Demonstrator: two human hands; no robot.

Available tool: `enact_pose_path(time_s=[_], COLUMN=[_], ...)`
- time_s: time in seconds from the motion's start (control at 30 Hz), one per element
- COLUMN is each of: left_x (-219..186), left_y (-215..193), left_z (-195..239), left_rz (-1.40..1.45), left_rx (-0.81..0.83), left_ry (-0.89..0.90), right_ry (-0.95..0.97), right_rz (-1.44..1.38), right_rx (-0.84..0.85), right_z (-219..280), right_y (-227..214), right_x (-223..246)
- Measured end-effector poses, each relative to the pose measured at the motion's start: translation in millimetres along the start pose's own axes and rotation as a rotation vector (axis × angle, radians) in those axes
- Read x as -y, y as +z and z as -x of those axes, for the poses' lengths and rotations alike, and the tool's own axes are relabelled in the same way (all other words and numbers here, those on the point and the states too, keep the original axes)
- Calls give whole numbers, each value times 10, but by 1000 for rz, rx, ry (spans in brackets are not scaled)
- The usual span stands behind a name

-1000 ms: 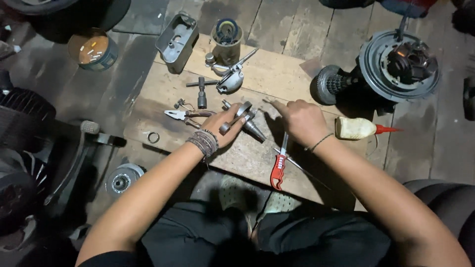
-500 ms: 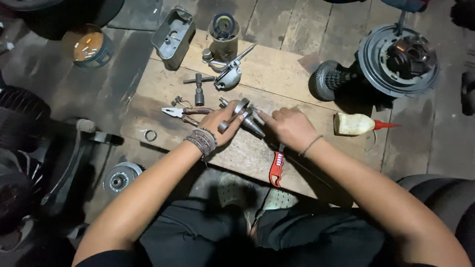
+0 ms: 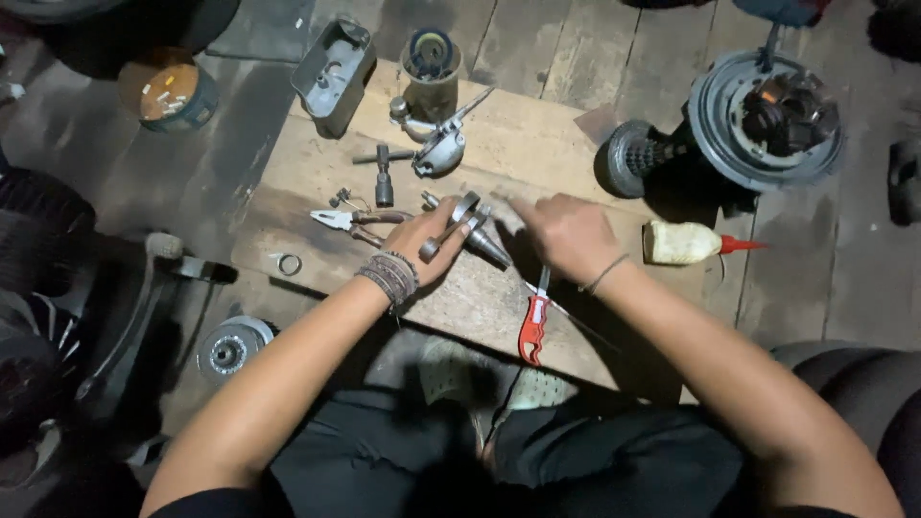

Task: Cleaning and inspecting a motorcycle crankshaft assembly using a screwdriver and pliers on a workshop floor.

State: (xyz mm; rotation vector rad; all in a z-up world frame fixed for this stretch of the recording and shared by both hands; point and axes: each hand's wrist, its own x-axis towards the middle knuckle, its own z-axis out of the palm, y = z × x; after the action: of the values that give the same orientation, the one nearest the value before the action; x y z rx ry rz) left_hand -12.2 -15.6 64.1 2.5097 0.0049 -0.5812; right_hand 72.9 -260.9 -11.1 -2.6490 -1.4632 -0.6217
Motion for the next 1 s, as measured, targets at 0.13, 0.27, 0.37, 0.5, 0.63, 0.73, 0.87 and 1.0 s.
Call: enact_pose_path(time_s=[0.13,0.27,0.37,0.5,0.63,0.73,0.87,1.0], left_x=[88,53,87,78,90,73,192,53], left_y=[70,70,97,97,97,105,174,46], left_z=[-69,-59,-98,-52,-57,-73,-131,-33], left_rz=[33,28,26,23,44,25,56,20], left_rx=[-11,-13,-24,-37,-45,-42,-56,-19], left_ry=[24,9,11,14,41,29,58,33], right_ry=[-90,-28,-77,-21,-13,-86,-36,-90], right_rz=[-74,20,-20,109,49,-96,-45,-100], right_rx=[78,54,39,129,31,44,22,61], right_z=[167,86,138,182,145,252,98,173], right_y=[319,160,303,364,252,527,384,480], right_x=[32,-12,45,-99,-19,4,-71,7])
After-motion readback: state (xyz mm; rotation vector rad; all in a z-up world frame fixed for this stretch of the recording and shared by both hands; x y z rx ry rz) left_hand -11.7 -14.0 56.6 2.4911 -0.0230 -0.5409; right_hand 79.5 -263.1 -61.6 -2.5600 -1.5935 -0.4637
